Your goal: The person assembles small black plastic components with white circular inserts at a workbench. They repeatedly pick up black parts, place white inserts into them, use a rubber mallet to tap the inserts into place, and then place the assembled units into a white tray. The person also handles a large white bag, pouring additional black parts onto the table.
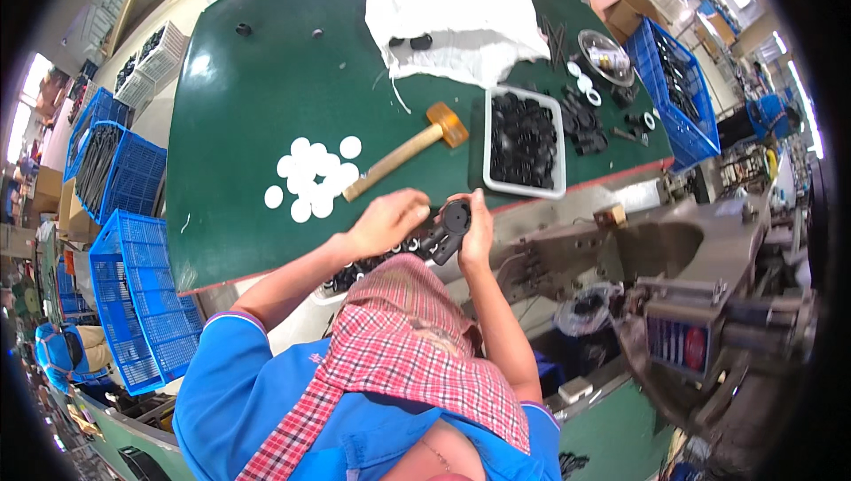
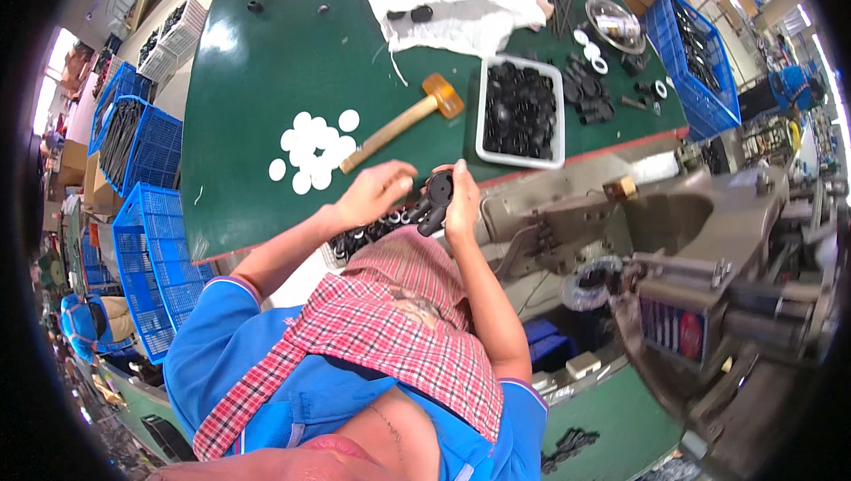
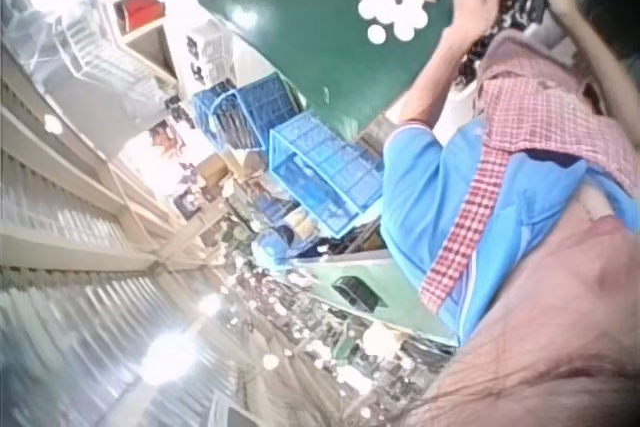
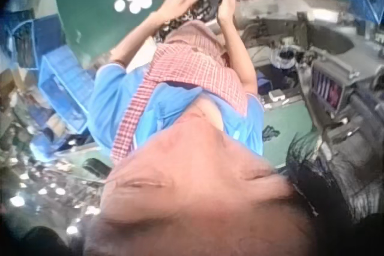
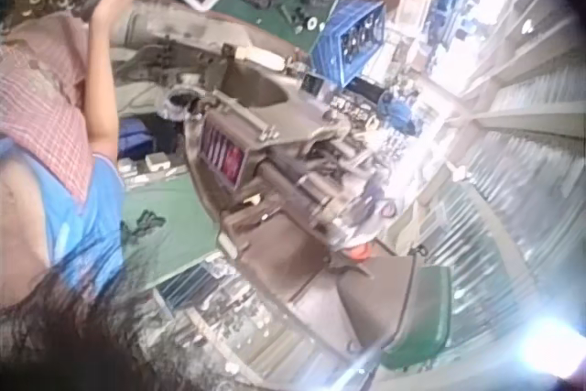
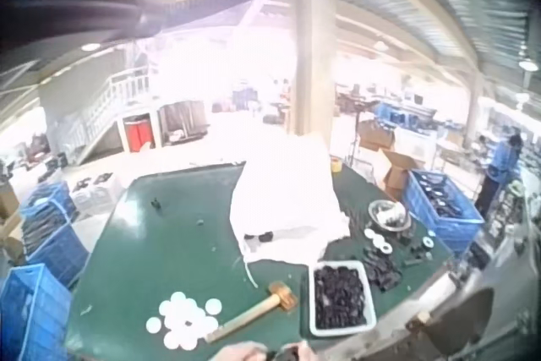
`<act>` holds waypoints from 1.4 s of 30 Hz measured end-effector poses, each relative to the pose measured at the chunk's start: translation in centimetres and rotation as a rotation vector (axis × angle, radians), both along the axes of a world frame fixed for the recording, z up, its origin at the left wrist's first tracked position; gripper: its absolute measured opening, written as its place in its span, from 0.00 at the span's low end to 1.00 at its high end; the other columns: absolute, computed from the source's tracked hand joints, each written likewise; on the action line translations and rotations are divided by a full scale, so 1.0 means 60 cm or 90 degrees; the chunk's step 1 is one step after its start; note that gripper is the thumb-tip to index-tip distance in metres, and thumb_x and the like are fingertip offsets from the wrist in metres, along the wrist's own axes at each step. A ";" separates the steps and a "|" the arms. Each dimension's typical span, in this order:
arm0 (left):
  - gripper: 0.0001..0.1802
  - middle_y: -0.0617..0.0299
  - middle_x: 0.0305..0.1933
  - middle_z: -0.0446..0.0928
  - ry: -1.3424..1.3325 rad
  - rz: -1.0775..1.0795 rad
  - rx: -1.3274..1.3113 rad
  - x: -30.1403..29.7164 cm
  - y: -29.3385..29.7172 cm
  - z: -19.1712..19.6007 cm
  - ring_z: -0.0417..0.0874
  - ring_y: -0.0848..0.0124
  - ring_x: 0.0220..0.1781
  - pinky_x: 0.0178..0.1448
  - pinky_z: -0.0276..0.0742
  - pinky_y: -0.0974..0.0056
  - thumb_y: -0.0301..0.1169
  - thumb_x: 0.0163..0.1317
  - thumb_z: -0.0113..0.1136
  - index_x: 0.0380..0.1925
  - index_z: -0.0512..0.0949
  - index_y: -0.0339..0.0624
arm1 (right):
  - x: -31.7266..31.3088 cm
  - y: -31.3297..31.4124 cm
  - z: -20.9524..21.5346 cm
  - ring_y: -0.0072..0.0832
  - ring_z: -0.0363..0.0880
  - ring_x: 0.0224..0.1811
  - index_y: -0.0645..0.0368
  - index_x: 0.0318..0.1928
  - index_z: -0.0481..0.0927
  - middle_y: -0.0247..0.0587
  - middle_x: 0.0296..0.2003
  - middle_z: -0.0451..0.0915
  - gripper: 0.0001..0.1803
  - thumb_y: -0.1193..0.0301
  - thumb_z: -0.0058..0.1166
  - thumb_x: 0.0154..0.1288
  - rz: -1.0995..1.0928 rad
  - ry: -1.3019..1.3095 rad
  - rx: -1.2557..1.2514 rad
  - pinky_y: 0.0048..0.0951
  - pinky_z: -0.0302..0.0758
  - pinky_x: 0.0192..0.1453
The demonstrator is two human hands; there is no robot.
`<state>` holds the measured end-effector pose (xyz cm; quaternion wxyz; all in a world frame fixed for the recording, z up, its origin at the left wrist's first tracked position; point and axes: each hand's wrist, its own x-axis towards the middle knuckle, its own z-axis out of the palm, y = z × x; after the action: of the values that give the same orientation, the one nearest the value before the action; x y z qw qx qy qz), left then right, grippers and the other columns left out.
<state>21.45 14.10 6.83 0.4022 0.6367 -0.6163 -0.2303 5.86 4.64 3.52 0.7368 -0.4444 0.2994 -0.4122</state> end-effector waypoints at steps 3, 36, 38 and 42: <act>0.22 0.47 0.55 0.76 -0.145 0.028 -0.155 0.065 -0.093 0.031 0.79 0.55 0.56 0.60 0.74 0.57 0.36 0.69 0.55 0.58 0.70 0.34 | 0.039 -0.032 -0.022 0.23 0.78 0.25 0.62 0.35 0.78 0.35 0.24 0.76 0.25 0.51 0.42 0.77 0.039 0.060 -0.058 0.24 0.74 0.30; 0.39 0.43 0.70 0.60 -0.459 0.075 0.140 0.257 -0.703 0.166 0.61 0.53 0.72 0.72 0.63 0.52 0.47 0.63 0.58 0.69 0.60 0.40 | -0.020 0.053 0.001 0.34 0.82 0.32 0.71 0.41 0.77 0.50 0.31 0.81 0.19 0.65 0.39 0.72 0.050 0.026 -0.261 0.30 0.78 0.41; 0.38 0.42 0.69 0.61 -0.452 0.066 0.132 0.254 -0.728 0.154 0.62 0.53 0.71 0.72 0.63 0.52 0.46 0.63 0.58 0.68 0.61 0.40 | -0.020 0.058 -0.009 0.42 0.82 0.33 0.69 0.42 0.78 0.51 0.34 0.80 0.13 0.74 0.46 0.59 0.039 -0.013 -0.242 0.32 0.78 0.41; 0.36 0.42 0.67 0.63 -0.448 0.051 0.109 0.251 -0.746 0.164 0.64 0.52 0.70 0.71 0.64 0.53 0.45 0.63 0.58 0.66 0.63 0.40 | -0.024 0.048 -0.004 0.45 0.83 0.33 0.69 0.42 0.78 0.54 0.35 0.81 0.15 0.73 0.49 0.56 0.050 -0.003 -0.266 0.35 0.80 0.40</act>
<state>36.53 -30.64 16.70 0.1194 0.7320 -0.6700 -0.0321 4.41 7.49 3.27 0.6447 -0.5979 0.1880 -0.4377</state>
